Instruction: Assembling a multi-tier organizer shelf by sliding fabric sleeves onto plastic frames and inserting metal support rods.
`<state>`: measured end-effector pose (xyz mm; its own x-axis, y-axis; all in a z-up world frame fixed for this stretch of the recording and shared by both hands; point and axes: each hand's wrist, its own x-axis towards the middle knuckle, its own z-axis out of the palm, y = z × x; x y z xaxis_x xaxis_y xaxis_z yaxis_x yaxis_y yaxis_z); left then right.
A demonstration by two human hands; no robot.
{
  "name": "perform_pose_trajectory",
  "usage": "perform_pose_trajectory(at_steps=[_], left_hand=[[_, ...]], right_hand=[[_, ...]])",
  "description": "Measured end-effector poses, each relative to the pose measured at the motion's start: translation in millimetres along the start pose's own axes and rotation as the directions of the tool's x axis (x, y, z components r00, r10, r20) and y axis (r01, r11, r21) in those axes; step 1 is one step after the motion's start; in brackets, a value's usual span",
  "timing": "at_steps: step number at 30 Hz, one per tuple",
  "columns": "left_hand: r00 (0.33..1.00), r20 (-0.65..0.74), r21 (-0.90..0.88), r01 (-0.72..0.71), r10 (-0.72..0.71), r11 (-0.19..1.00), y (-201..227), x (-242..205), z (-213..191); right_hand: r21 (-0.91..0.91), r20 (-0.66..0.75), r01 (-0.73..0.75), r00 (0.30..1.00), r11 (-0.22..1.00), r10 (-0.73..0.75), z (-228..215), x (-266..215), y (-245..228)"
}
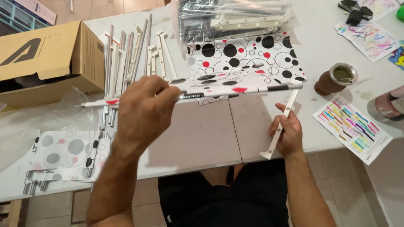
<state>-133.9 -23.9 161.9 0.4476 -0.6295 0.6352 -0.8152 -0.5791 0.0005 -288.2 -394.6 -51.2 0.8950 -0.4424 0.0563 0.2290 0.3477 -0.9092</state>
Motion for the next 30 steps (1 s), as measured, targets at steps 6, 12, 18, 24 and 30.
perform_pose_trajectory(at_steps=[6, 12, 18, 24, 30], left_hand=[[0.944, 0.325, 0.006, 0.062, -0.061, 0.998, 34, -96, 46], [0.804, 0.567, -0.227, 0.362, -0.179, 0.904, 69, -123, 66], [0.94, 0.263, -0.306, 0.295, -0.218, 0.905, 71, -56, 155], [0.93, 0.256, -0.189, 0.317, -0.265, 0.929, 67, -31, 251], [0.95, 0.188, -0.122, 0.273, -0.248, 0.954, 70, -33, 255]], right_hand=[[0.091, -0.002, -0.023, 1.0, 0.996, 0.023, 9, -3, -8], [-0.111, 0.031, -0.006, 0.999, 0.994, 0.01, 8, -2, 1], [-0.281, 0.094, 0.054, 0.995, 0.958, -0.028, 20, -6, -8], [-0.193, 0.115, 0.043, 0.993, 0.98, -0.021, 19, -5, -5], [-0.23, 0.091, 0.033, 0.996, 0.973, -0.012, 14, -2, 1]])
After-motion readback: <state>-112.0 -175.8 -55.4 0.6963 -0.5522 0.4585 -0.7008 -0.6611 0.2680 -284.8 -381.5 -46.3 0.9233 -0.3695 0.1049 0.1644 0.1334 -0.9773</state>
